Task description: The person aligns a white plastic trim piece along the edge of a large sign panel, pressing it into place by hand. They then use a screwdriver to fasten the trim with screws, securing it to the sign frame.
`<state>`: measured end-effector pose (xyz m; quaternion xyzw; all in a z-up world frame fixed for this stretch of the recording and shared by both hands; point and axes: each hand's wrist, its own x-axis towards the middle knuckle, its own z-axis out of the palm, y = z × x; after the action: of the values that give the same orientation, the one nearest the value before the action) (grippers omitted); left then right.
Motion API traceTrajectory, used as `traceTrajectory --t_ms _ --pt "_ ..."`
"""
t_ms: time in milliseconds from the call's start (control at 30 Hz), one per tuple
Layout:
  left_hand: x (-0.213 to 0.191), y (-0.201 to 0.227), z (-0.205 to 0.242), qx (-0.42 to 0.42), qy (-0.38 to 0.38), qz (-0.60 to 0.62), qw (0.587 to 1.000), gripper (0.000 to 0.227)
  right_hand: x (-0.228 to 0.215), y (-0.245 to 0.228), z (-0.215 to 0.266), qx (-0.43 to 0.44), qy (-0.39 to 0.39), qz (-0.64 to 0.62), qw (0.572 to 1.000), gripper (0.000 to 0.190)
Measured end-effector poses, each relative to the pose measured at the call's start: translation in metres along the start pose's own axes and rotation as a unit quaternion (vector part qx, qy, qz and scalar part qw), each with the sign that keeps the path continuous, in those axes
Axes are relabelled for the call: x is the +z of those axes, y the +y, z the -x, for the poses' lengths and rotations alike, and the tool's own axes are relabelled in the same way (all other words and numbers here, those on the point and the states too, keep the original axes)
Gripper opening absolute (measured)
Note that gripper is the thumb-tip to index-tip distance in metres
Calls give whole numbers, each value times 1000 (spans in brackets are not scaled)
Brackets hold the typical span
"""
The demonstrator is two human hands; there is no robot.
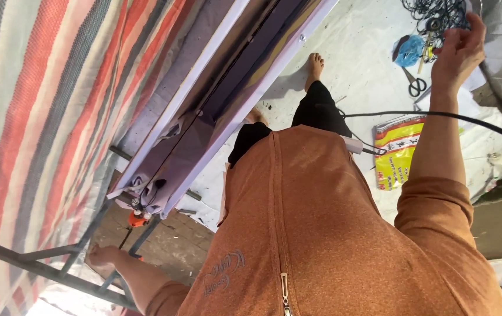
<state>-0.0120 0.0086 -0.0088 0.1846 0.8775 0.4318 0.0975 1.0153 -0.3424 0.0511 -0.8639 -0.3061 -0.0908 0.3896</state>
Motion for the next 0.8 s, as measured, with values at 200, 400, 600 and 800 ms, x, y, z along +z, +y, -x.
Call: traceTrajectory --t_ms 200,400,600,800 --pt "-34 114 57 120 -127 -124 977 27 13 -71 -26 -77 -35 -55 995 32" --pt "-51 297 224 88 -204 301 928 28 68 -92 -63 18 -38 -114 993 13" --pt "-11 381 429 695 -387 129 592 11 61 -244 -75 -86 -379 -256 885 52" --pt "77 369 673 -154 -690 344 618 12 20 -242 -97 -123 -468 -511 711 49"
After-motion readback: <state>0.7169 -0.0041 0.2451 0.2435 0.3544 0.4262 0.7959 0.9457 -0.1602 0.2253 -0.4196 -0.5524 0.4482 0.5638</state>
